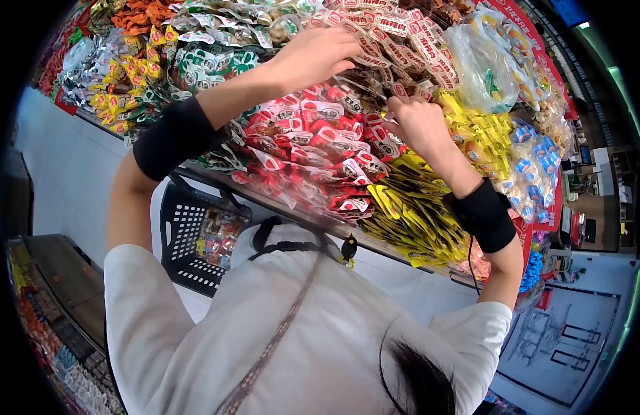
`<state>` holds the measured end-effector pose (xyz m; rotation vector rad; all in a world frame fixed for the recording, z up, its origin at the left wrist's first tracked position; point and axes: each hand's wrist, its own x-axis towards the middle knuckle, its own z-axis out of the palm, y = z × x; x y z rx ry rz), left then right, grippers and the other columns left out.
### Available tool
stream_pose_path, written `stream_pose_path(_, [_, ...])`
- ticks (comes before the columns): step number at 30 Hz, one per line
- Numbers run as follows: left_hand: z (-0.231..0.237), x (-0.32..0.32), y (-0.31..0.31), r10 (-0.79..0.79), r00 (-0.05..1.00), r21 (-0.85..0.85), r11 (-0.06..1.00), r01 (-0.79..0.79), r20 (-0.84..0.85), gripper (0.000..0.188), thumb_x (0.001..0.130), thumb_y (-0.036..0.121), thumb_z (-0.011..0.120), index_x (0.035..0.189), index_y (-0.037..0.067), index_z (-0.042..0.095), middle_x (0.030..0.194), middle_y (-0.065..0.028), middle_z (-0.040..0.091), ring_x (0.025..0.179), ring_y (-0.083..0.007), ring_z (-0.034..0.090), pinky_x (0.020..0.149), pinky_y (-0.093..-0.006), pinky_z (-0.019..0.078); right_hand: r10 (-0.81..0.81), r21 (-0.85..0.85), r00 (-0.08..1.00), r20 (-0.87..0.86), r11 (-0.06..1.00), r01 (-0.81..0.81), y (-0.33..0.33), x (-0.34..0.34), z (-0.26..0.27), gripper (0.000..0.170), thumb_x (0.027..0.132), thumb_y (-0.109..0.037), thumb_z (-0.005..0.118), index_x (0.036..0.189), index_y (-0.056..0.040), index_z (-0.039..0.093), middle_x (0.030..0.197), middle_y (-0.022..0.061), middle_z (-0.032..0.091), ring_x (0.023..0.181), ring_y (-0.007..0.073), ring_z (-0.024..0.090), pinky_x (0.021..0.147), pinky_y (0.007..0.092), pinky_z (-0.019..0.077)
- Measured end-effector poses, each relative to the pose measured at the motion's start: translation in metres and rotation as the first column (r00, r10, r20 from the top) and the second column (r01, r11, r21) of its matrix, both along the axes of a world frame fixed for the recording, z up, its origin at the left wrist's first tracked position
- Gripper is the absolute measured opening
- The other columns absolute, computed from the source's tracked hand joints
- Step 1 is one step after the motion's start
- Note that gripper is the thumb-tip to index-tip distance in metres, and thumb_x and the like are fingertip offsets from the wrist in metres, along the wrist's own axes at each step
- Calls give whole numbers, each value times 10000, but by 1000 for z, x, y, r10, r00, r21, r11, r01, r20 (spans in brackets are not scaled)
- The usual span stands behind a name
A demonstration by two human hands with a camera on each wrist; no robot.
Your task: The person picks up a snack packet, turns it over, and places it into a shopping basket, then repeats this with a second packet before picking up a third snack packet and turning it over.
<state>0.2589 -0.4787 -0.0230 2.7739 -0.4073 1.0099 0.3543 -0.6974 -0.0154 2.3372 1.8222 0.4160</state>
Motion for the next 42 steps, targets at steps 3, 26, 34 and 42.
stream_pose_path(3, [-4, -6, -1, 17, 1000, -30, 999, -17, 1, 198, 784, 185, 574, 965, 104, 575, 927, -41, 576, 907, -223, 545, 754, -328, 454, -73, -22, 996, 44, 997, 74, 6, 9, -10, 191, 739, -218, 612, 790, -63, 514, 678, 105, 587, 663, 284, 585, 548, 389, 455])
stream_pose_path(26, [-19, -70, -37, -566, 820, -987, 162, 10, -85, 278, 880, 223, 496, 1040, -1, 536, 961, -111, 610, 810, -123, 595, 631, -227, 477, 152, 250, 266, -952, 888, 385, -11, -16, 60, 94, 831, -139, 588, 816, -48, 570, 644, -34, 570, 517, -6, 443, 454, 150, 322])
stream_pose_path(34, [-24, -88, -71, -671, 727, -989, 93, -111, -145, 162, 834, 130, 575, 926, -1, 551, 893, -76, 629, 804, -73, 565, 702, -210, 446, 92, 157, 216, -972, 940, 304, -6, -37, 57, 151, 844, -182, 572, 860, -33, 588, 634, -53, 547, 537, -21, 418, 459, 152, 305])
stream_pose_path(42, [-37, -94, -69, -524, 830, -981, 114, -154, -191, 44, 834, 40, 554, 849, 4, 532, 866, -35, 605, 815, -63, 558, 741, -204, 437, 42, 107, 184, -982, 926, 361, -11, -31, 57, 274, 873, -294, 517, 894, -37, 610, 690, -32, 583, 574, 2, 468, 495, 155, 349])
